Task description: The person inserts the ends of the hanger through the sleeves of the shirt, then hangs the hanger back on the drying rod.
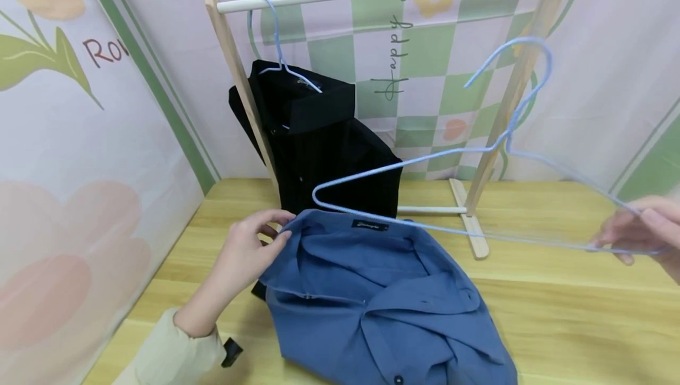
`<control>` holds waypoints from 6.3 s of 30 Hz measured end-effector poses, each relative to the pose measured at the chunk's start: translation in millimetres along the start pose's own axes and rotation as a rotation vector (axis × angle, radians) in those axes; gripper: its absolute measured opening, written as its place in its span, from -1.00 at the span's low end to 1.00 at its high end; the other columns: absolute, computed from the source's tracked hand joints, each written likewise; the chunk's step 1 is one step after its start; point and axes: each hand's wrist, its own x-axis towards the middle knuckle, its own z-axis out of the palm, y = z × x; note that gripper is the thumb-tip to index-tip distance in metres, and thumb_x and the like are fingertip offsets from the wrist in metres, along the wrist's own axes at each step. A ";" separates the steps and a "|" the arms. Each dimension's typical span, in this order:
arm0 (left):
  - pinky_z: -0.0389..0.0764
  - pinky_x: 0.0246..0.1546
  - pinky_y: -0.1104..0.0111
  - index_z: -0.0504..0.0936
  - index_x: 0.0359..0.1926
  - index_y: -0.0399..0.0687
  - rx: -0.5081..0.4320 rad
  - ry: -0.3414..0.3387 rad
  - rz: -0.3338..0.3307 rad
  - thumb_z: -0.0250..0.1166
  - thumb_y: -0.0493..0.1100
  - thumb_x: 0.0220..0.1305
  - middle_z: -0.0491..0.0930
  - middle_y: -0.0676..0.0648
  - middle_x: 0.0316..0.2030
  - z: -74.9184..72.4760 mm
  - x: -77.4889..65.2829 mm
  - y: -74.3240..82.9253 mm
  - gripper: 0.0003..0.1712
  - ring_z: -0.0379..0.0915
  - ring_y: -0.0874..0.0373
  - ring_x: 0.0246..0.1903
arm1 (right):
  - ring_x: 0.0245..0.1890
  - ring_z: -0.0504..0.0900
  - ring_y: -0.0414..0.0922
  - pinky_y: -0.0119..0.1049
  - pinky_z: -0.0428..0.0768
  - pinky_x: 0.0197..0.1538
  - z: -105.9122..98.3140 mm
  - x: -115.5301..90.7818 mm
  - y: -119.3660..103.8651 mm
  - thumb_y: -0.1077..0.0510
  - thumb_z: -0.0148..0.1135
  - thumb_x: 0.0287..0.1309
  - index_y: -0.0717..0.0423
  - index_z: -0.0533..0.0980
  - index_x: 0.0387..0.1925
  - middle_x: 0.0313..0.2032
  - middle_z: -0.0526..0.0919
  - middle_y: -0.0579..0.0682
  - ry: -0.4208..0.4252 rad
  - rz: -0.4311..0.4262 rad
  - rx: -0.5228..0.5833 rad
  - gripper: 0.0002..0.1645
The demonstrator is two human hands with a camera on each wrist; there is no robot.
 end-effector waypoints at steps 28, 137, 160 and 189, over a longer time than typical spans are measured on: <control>0.68 -0.39 0.37 0.79 -0.09 -0.08 -0.113 0.082 -0.031 0.43 -0.42 0.22 0.72 -0.02 -0.14 -6.4 -5.0 14.8 -0.74 0.64 0.18 -0.31 | -0.10 0.67 -0.11 -0.24 0.53 -0.32 28.3 -25.1 9.1 0.68 -0.56 0.35 0.41 0.48 0.02 -0.07 0.70 0.15 0.088 0.517 -0.489 -0.37; 0.68 -0.32 0.38 0.63 -0.02 -0.21 -0.471 0.074 0.137 0.36 -0.51 0.22 0.62 -0.06 -0.34 31.5 -16.8 43.1 -0.67 0.60 0.18 -0.36 | -0.17 0.75 -0.16 -0.33 0.67 -0.24 126.1 17.9 67.8 0.54 -0.33 0.50 -0.01 0.36 0.10 -0.06 0.68 -0.13 0.002 0.644 -0.828 -0.51; 0.71 -0.29 0.31 0.64 -0.09 -0.20 -0.546 -0.038 0.205 0.33 -0.49 0.26 0.61 -0.13 -0.27 48.2 -19.7 51.2 -0.76 0.59 0.14 -0.34 | -0.24 0.69 -0.17 -0.30 0.59 -0.38 119.2 12.1 101.4 0.54 -0.32 0.51 0.09 0.42 0.02 -0.09 0.65 -0.05 0.117 0.571 -0.758 -0.55; 0.50 0.13 -0.02 0.65 0.20 0.00 -0.251 -0.030 -0.021 0.44 -0.18 0.32 0.63 0.02 0.12 25.0 -5.8 11.3 -0.57 0.51 0.10 0.13 | -0.19 0.71 -0.24 -0.39 0.60 -0.29 112.2 5.6 122.8 0.62 -0.26 0.41 0.16 0.44 0.04 -0.11 0.66 -0.05 0.066 0.425 -0.820 -0.52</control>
